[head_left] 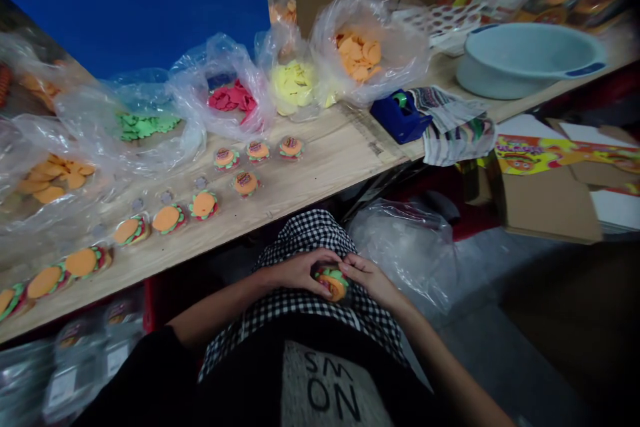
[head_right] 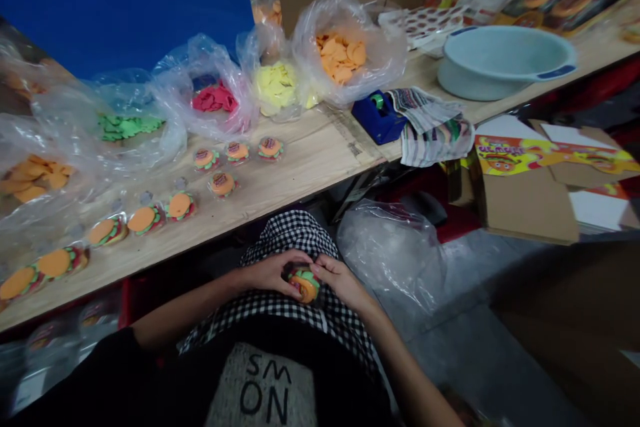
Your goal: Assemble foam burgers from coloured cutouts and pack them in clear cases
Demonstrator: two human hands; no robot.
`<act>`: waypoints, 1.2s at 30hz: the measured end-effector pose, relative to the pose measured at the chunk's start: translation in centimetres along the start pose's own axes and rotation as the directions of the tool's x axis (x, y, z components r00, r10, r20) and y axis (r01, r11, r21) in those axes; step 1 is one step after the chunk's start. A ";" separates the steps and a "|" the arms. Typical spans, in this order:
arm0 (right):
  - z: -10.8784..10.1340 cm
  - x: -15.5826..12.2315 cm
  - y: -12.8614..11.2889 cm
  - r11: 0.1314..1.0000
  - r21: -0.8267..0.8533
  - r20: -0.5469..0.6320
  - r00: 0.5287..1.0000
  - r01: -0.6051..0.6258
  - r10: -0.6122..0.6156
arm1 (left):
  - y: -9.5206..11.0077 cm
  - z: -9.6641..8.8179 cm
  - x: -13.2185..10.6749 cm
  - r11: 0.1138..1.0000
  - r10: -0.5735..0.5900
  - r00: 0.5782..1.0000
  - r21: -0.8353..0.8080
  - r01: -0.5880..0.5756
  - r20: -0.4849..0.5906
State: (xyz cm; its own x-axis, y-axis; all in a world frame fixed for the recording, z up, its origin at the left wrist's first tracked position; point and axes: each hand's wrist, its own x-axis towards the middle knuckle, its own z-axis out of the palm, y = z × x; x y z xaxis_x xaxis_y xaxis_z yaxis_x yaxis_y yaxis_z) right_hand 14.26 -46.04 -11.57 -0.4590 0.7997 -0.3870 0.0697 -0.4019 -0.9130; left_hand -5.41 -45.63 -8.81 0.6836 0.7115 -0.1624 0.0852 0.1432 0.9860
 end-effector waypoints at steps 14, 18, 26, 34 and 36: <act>0.6 0.2 -2.6 0.990 0.110 -0.288 0.956 0.089 -0.054 | 1.9 -1.4 1.5 0.834 -0.278 0.883 -0.552 0.026 -0.378; 1.7 1.5 -3.7 0.981 0.080 -0.403 0.906 0.178 -0.131 | 3.0 -1.5 2.3 0.840 -0.287 0.844 -0.543 -0.005 -0.452; 2.3 3.0 -5.0 0.931 0.211 -0.496 0.854 0.297 -0.160 | 3.7 -1.5 2.9 0.811 -0.279 0.846 -0.583 -0.046 -0.454; 2.4 4.3 -6.6 0.908 0.265 -0.485 0.859 0.324 -0.165 | 4.0 -1.9 3.5 0.761 -0.285 0.816 -0.636 -0.126 -0.503; 2.3 4.2 -7.1 0.933 0.184 -0.457 0.867 0.311 -0.199 | 4.3 -2.1 3.6 0.755 -0.284 0.800 -0.637 -0.154 -0.529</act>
State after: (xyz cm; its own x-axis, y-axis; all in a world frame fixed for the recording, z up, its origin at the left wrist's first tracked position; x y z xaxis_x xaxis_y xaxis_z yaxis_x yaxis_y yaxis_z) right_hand 9.79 -40.84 -6.43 -0.0070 0.9771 -0.2127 -0.2404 -0.2081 -0.9481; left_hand -4.12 -41.01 -5.26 0.1388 0.8923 -0.4296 -0.5026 0.4373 0.7458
